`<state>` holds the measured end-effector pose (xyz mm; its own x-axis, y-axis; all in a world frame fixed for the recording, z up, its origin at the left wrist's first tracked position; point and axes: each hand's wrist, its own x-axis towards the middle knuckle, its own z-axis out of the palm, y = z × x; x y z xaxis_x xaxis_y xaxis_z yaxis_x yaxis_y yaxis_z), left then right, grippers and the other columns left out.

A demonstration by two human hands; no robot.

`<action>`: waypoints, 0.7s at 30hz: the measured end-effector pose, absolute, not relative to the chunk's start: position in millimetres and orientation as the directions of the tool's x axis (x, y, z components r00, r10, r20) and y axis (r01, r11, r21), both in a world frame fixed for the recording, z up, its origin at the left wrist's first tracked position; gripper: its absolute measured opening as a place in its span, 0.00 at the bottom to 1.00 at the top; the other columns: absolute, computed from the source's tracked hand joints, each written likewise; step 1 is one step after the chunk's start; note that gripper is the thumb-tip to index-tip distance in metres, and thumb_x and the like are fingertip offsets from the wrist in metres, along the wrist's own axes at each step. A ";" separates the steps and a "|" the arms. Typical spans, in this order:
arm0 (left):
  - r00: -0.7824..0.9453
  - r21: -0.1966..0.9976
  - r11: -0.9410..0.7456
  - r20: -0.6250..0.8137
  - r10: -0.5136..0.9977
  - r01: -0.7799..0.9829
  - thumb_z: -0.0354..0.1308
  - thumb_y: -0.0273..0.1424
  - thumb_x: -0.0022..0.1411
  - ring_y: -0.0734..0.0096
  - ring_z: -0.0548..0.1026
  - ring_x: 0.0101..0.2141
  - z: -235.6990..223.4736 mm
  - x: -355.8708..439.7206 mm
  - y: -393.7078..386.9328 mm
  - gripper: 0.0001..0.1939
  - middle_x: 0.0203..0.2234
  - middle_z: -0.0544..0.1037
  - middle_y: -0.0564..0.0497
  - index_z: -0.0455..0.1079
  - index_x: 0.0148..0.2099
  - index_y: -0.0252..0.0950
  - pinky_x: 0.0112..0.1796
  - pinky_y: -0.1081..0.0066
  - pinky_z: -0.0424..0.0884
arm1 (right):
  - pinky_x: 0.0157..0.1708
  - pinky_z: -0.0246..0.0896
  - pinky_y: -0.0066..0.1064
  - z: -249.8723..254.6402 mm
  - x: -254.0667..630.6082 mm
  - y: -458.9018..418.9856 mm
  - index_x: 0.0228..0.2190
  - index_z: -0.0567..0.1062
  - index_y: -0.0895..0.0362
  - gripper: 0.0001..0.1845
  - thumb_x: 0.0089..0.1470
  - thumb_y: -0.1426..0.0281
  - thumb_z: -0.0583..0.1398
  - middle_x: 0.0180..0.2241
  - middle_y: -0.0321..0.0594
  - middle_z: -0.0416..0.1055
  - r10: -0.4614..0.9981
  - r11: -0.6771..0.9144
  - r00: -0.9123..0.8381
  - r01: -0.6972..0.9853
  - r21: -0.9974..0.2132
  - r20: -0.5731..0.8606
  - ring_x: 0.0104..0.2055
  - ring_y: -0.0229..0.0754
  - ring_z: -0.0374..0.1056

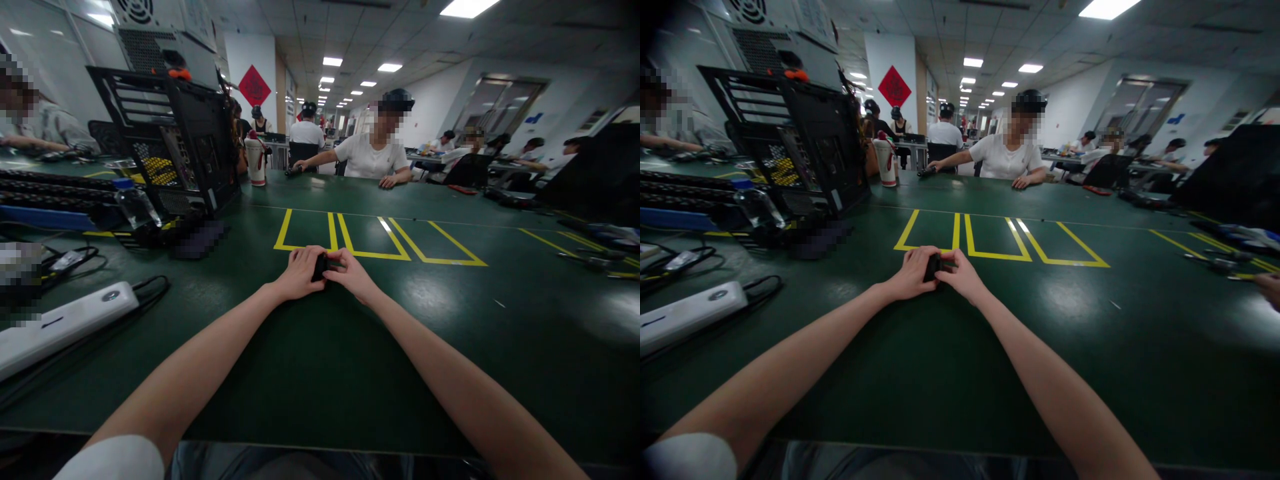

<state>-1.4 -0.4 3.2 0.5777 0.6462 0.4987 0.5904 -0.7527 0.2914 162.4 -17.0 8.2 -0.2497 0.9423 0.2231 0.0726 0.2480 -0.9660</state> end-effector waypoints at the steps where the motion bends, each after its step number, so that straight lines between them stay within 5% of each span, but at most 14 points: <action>1: 0.578 0.291 -0.752 0.498 0.647 0.591 0.55 0.32 0.48 0.58 0.59 0.49 3.2 -1.4 -0.4 0.28 0.46 0.60 0.45 0.49 0.51 0.38 0.49 0.57 0.52 | 0.47 0.58 0.37 8.1 161.9 -17.8 0.34 0.64 0.55 0.16 0.40 0.72 0.61 0.40 0.37 0.64 0.945 0.250 -0.239 0.078 -0.965 0.225 0.43 0.38 0.64; 5: 0.576 0.296 -0.754 0.502 0.645 0.587 0.55 0.32 0.48 0.58 0.59 0.49 2.9 -1.3 -0.3 0.29 0.46 0.60 0.45 0.49 0.51 0.38 0.48 0.57 0.52 | 0.43 0.62 0.40 6.6 160.8 -16.6 0.34 0.64 0.55 0.13 0.43 0.66 0.59 0.39 0.37 0.65 0.960 0.205 -0.210 0.069 -0.976 0.186 0.40 0.38 0.65; 16: 0.568 0.318 -0.751 0.503 0.651 0.579 0.55 0.31 0.47 0.58 0.59 0.48 2.7 -1.0 -0.6 0.28 0.46 0.60 0.46 0.49 0.51 0.39 0.48 0.56 0.52 | 0.47 0.58 0.38 2.8 164.5 -12.7 0.35 0.64 0.55 0.20 0.37 0.74 0.63 0.40 0.37 0.64 0.937 0.234 -0.274 0.030 -0.972 0.217 0.44 0.39 0.64; 21: 0.585 0.306 -0.763 0.501 0.638 0.570 0.54 0.31 0.48 0.58 0.59 0.49 5.3 -2.1 -2.5 0.28 0.46 0.60 0.45 0.49 0.51 0.38 0.48 0.57 0.52 | 0.47 0.58 0.40 3.9 162.9 -14.6 0.35 0.65 0.55 0.15 0.42 0.67 0.60 0.39 0.38 0.66 0.950 0.239 -0.221 0.067 -0.969 0.219 0.43 0.39 0.64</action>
